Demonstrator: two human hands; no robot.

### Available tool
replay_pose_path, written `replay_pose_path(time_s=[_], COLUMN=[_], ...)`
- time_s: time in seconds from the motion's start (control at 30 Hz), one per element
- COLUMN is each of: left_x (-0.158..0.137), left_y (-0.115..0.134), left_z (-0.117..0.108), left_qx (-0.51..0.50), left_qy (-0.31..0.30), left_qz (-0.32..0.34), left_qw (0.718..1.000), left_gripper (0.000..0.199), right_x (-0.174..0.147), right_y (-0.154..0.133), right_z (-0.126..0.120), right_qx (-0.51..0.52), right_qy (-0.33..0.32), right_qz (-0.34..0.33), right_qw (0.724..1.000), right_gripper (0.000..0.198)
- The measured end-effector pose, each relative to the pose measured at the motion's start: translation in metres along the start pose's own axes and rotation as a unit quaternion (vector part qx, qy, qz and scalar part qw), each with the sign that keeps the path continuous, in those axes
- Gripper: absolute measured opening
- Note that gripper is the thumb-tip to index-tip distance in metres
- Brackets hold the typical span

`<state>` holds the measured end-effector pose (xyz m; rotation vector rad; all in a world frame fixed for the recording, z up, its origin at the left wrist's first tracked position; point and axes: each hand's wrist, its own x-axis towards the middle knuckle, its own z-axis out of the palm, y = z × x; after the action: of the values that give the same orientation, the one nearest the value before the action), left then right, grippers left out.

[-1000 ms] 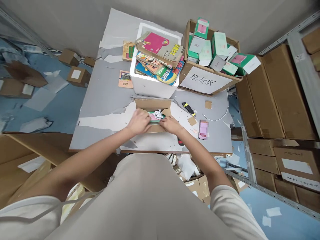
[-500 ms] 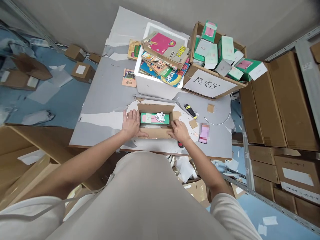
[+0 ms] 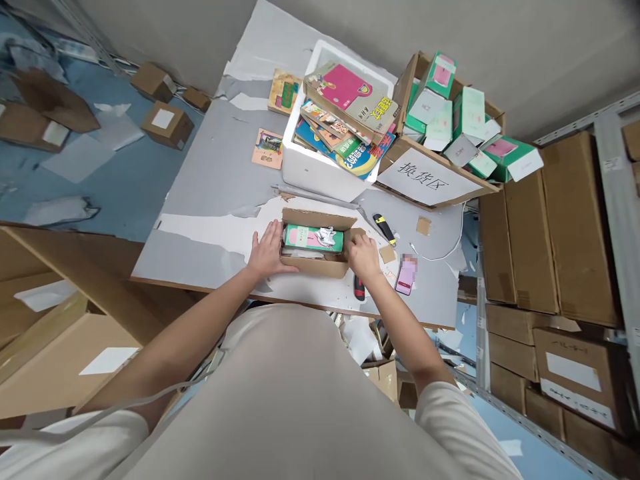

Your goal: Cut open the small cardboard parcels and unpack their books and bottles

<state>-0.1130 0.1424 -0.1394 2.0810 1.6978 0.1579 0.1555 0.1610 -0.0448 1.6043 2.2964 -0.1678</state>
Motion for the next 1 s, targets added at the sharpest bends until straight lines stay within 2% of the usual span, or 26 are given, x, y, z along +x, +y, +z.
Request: replay_pose_path(time_s=[0.1,0.23,0.43,0.5,0.63,0.73,0.83,0.93,1.0], left_x=[-0.001,-0.002,0.0,0.0,-0.001,-0.001,-0.001,0.0,0.0], left_y=[0.001,0.002,0.004,0.005,0.005,0.004,0.005,0.007,0.008], left_z=[-0.001,-0.003,-0.008,-0.008,-0.009,-0.008,-0.008,-0.007,-0.007], left_qx=[0.002,0.009,0.005,0.0,-0.008,-0.008,-0.001,0.005,0.007], left_qy=[-0.003,-0.008,-0.018,-0.015,-0.01,-0.009,-0.009,-0.01,-0.009], left_qz=[-0.002,-0.003,-0.002,-0.004,-0.012,-0.016,-0.01,-0.008,-0.011], left_qw=[1.0,1.0,1.0,1.0,1.0,1.0,1.0,1.0,1.0], left_gripper=[0.139,0.136,0.134,0.134,0.136,0.136,0.135,0.135,0.136], right_x=[0.019,0.047,0.065,0.067,0.062,0.049,0.032,0.024,0.027], right_y=[-0.019,-0.033,-0.026,-0.024,-0.012,0.006,0.017,0.007,-0.008], right_z=[0.003,0.021,0.035,0.035,0.022,0.007,-0.002,0.0,0.004], right_qx=[-0.052,-0.117,-0.124,-0.117,-0.079,0.009,0.131,0.242,0.28], right_qy=[-0.029,-0.082,-0.087,-0.09,-0.084,-0.036,0.044,0.126,0.173], right_qz=[-0.033,-0.02,-0.059,-0.083,-0.126,-0.137,-0.107,-0.083,-0.076], right_qw=[0.998,0.99,0.987,0.986,0.985,0.99,0.985,0.959,0.941], right_gripper=[0.028,0.031,0.033,0.035,0.052,0.051,0.046,0.046,0.044])
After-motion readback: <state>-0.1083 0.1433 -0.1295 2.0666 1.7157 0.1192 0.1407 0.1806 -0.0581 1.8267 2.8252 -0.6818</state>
